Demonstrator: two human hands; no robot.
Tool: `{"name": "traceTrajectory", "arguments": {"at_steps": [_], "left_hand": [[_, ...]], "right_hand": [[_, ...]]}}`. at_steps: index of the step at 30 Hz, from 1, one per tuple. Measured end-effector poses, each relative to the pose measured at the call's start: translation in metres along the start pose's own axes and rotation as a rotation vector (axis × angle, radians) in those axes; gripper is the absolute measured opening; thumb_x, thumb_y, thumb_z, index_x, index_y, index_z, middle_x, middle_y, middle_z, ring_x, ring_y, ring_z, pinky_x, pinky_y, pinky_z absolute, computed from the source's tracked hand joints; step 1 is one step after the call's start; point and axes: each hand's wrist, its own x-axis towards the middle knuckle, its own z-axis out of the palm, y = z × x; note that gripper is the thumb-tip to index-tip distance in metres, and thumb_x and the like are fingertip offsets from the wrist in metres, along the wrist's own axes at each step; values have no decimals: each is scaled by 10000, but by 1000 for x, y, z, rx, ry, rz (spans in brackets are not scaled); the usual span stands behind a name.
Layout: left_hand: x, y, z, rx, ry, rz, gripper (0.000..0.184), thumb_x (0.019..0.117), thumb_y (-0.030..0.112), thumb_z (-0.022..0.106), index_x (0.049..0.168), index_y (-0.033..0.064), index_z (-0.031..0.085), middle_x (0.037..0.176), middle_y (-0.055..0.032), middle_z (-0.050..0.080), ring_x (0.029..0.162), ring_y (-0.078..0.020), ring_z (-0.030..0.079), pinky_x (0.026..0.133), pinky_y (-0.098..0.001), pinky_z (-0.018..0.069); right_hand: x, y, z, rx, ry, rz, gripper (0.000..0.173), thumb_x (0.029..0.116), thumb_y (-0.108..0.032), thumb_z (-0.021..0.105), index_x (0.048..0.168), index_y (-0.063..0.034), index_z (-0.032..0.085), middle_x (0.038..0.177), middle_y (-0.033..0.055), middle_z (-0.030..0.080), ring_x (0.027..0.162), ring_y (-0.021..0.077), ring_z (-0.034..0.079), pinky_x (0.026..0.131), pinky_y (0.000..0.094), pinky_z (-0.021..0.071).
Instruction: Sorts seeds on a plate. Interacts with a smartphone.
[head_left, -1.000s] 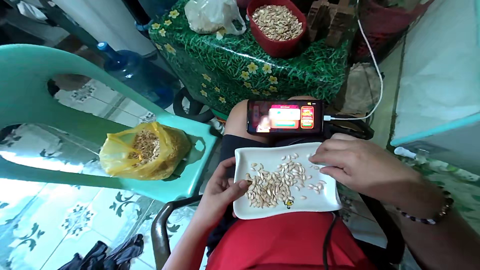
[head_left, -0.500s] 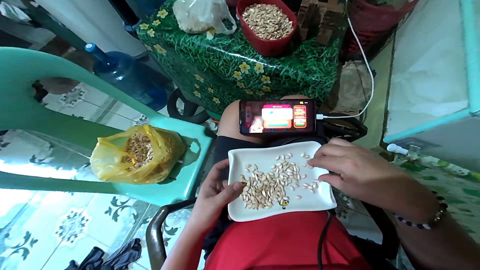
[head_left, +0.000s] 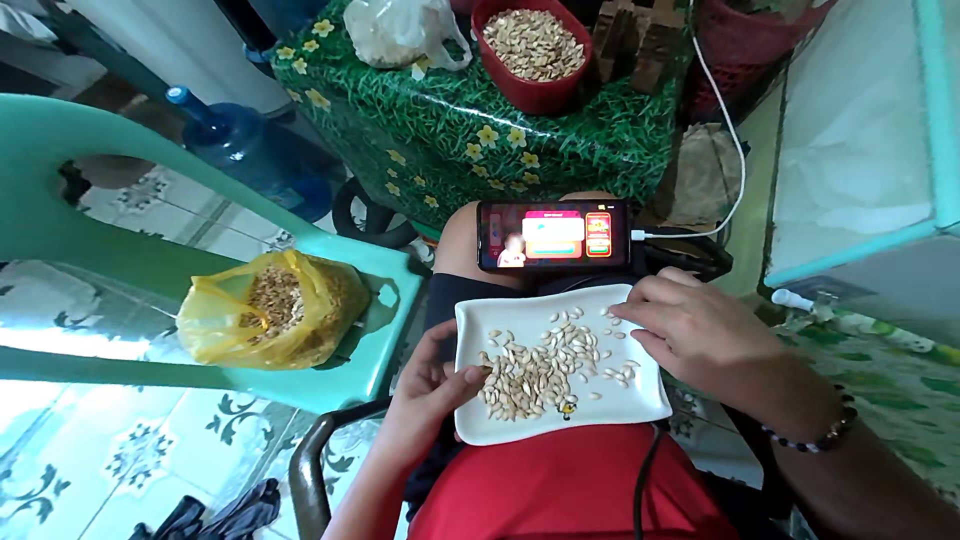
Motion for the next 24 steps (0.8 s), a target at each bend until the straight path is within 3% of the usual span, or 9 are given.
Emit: {"name": "traceTrajectory", "arguments": {"at_steps": [2,5,7,10,13,16,18,21,24], "left_hand": [[0,0,0,11,-1,1,531,950,168,697,1415,124,446,992,-53,738,837,-142,740,789,-307,629],[0,0,-2,6,-10,0,543,948,183,709,1420,127,446,1019,-59,735,853,-148,738,805,-318,627],[0,0,-1,4,-11,-7,554,943,191,719,1422,131,447,1016,-56,735,847,-145,737,801,-313,626],[0,1,-1,4,-13,-16,547,953,209,710,1421,129,438,995,-54,744,855,-145,743,806,-319,629],[0,3,-1,-1,-12,-23,507,993,229,647,1435,113,428,1042,-77,738,906,-166,743,835,-345,627],[1,2,-1,-10,-12,-16,476,1010,240,622,1430,104,445,1097,-77,718,929,-160,731,838,-338,623],[1,2,-2,-13,-14,-17,481,1007,228,628,1431,99,442,1080,-89,723,917,-168,734,827,-347,626],[0,3,-1,-12,-26,-31,490,1009,220,620,1444,115,422,1050,-91,730,883,-170,741,791,-336,633],[0,3,-1,-22,-31,-33,473,1009,221,623,1429,131,425,995,-82,743,833,-153,746,724,-305,634]], "right_hand": [[-1,-5,3,44,-23,-38,219,953,-87,616,1092,-99,784,974,73,682,961,285,644,753,449,558],[0,-9,6,163,12,-154,250,960,-123,552,1030,-126,792,942,36,706,901,216,666,734,375,571],[5,-15,6,200,52,-175,251,981,-152,551,1064,-131,787,955,21,693,918,186,648,761,336,558],[15,-31,7,289,40,-260,260,1008,-206,568,1167,-127,758,1117,44,707,1056,203,652,868,365,560],[27,-56,16,364,-79,-395,340,991,-154,595,1316,-161,693,1350,82,653,1204,287,621,954,448,545],[37,-69,25,293,-158,-475,404,990,-127,592,1362,-264,668,1471,33,583,1243,315,596,940,493,539],[41,-69,31,250,-154,-498,363,989,-98,577,1271,-276,721,1422,15,614,1193,300,608,904,485,539],[43,-58,35,275,-67,-490,237,949,-4,588,1039,-129,768,1161,78,700,1034,276,656,821,415,579],[41,-43,37,337,36,-409,205,970,-34,577,978,-88,774,1028,60,723,964,204,672,814,334,574]]}}
